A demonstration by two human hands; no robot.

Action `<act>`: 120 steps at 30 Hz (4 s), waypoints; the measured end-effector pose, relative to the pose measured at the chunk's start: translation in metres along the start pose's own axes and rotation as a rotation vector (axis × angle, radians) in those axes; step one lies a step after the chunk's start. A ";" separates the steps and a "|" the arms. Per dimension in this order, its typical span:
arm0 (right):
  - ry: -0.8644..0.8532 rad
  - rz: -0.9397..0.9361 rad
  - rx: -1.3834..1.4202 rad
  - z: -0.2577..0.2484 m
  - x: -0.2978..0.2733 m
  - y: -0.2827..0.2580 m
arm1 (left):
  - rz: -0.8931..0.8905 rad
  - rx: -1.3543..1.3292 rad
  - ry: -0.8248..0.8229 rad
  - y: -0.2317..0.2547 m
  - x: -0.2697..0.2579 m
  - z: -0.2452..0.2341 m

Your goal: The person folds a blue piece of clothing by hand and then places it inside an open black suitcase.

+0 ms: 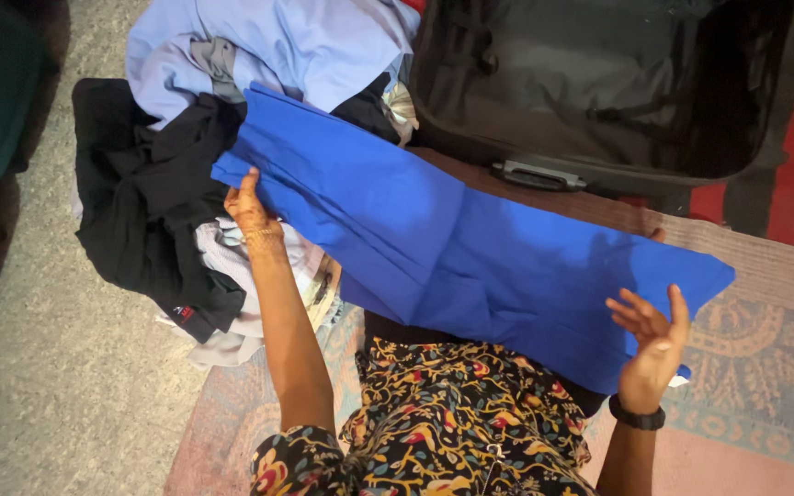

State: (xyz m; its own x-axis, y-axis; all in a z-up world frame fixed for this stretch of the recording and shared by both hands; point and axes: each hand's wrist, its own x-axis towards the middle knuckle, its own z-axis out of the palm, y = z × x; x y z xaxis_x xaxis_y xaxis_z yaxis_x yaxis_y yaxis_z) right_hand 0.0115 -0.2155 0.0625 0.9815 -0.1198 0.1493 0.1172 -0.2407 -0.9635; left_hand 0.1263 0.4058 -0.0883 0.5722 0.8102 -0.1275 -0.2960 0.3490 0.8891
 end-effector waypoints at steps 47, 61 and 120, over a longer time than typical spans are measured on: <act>0.226 0.410 0.056 -0.101 -0.054 0.035 | 0.735 1.574 -1.341 0.011 -0.347 0.134; 0.384 0.410 0.023 -0.109 -0.066 0.103 | 0.640 1.813 -1.190 -0.010 -0.315 0.099; 0.618 0.049 0.147 -0.111 0.042 0.158 | 0.845 1.393 -1.094 -0.076 -0.251 0.191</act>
State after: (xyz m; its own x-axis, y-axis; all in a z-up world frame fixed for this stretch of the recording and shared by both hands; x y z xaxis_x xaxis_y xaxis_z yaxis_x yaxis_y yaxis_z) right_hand 0.0547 -0.3651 -0.0588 0.7232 -0.6712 0.1625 0.1369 -0.0913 -0.9864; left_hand 0.1512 0.0856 -0.0394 0.9409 -0.2390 0.2399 -0.3068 -0.9014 0.3056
